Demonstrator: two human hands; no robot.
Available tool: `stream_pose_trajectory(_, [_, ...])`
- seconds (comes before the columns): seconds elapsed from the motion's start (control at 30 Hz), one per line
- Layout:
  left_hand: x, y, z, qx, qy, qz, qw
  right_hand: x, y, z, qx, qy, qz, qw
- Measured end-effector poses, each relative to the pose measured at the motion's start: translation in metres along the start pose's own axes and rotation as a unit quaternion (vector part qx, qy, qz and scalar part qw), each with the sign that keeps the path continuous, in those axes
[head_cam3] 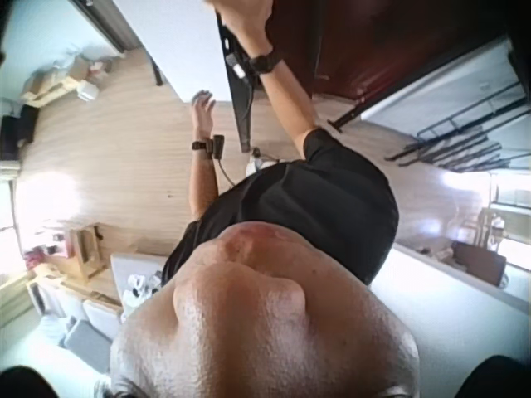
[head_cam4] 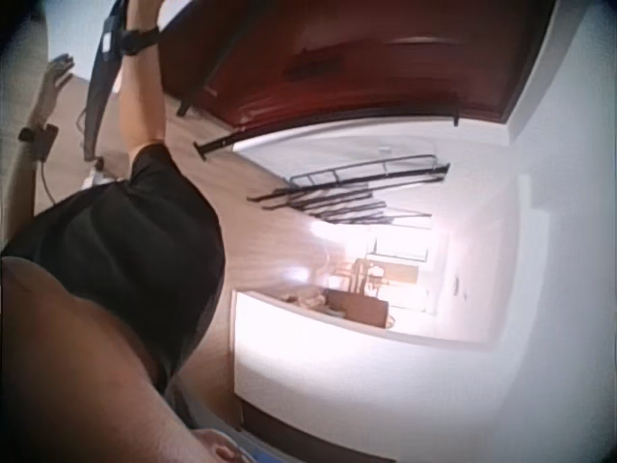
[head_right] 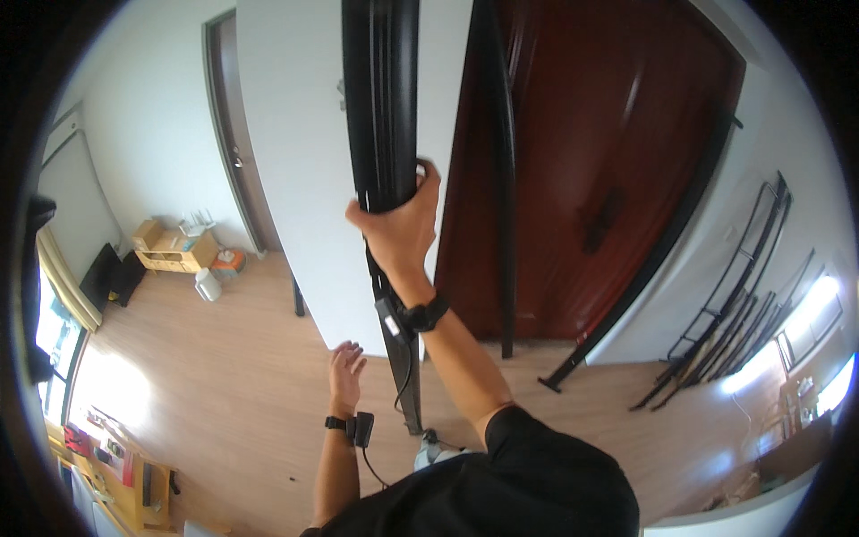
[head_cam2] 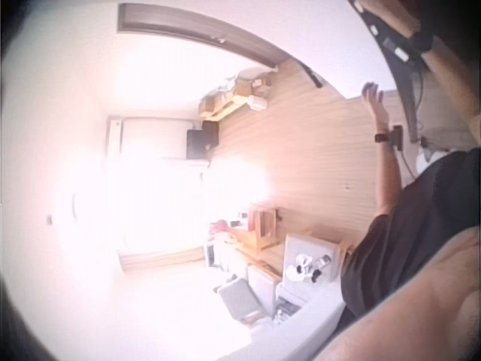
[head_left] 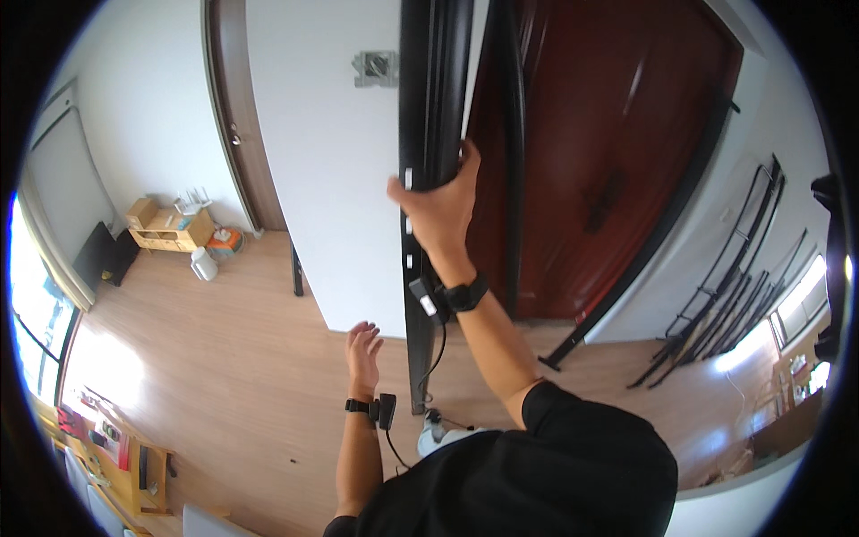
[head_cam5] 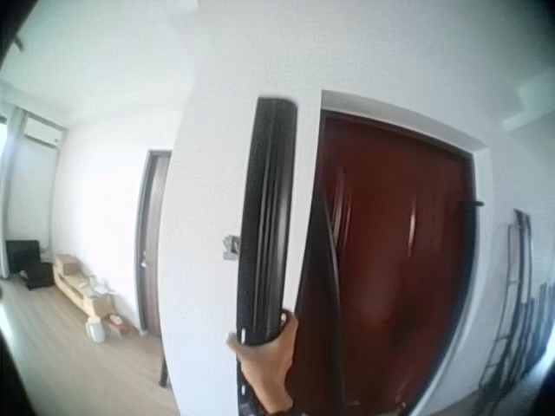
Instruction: The person assembles a black metal frame by connecting long rails with small black plastic connectors. They repeatedly pick up rails, align ends, insert connectors, and press them together, then place the assembled sections against a door and wall.
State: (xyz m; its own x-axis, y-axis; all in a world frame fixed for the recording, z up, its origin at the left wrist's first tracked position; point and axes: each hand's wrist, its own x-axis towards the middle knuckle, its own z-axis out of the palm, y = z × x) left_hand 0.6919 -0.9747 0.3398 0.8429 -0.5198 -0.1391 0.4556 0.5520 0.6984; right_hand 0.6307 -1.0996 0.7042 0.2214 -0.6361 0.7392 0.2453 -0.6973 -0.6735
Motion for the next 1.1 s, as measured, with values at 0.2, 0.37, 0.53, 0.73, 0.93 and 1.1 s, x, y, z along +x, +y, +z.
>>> stream_pose_trajectory(0.2, [0.043,0.086,0.121,0.262,-0.166,0.245,0.919,0.001,0.041,0.056,0.004,0.008,0.036,0.999])
stream_pose_trajectory(0.37, [0.087,0.081,0.147,0.241,-0.165,0.270,0.918,0.016,0.059,0.088,-0.074,0.036,-0.024,0.996])
stream_pose_trajectory(0.53, [0.131,0.077,0.137,0.360,-0.070,0.357,0.859,0.042,0.112,0.093,0.175,-0.075,0.070,0.979])
stream_pose_trajectory(0.73, [0.193,0.104,0.133,0.309,-0.154,0.354,0.869,0.079,0.196,0.115,0.288,-0.244,0.233,0.896])
stream_pose_trajectory(0.93, [0.241,0.117,0.123,0.303,-0.155,0.284,0.896,0.057,0.188,0.162,0.207,-0.085,0.283,0.933])
stream_pose_trajectory(1.1, [0.276,0.132,0.120,0.279,-0.194,0.273,0.900,0.064,0.169,0.185,0.122,-0.050,0.232,0.964])
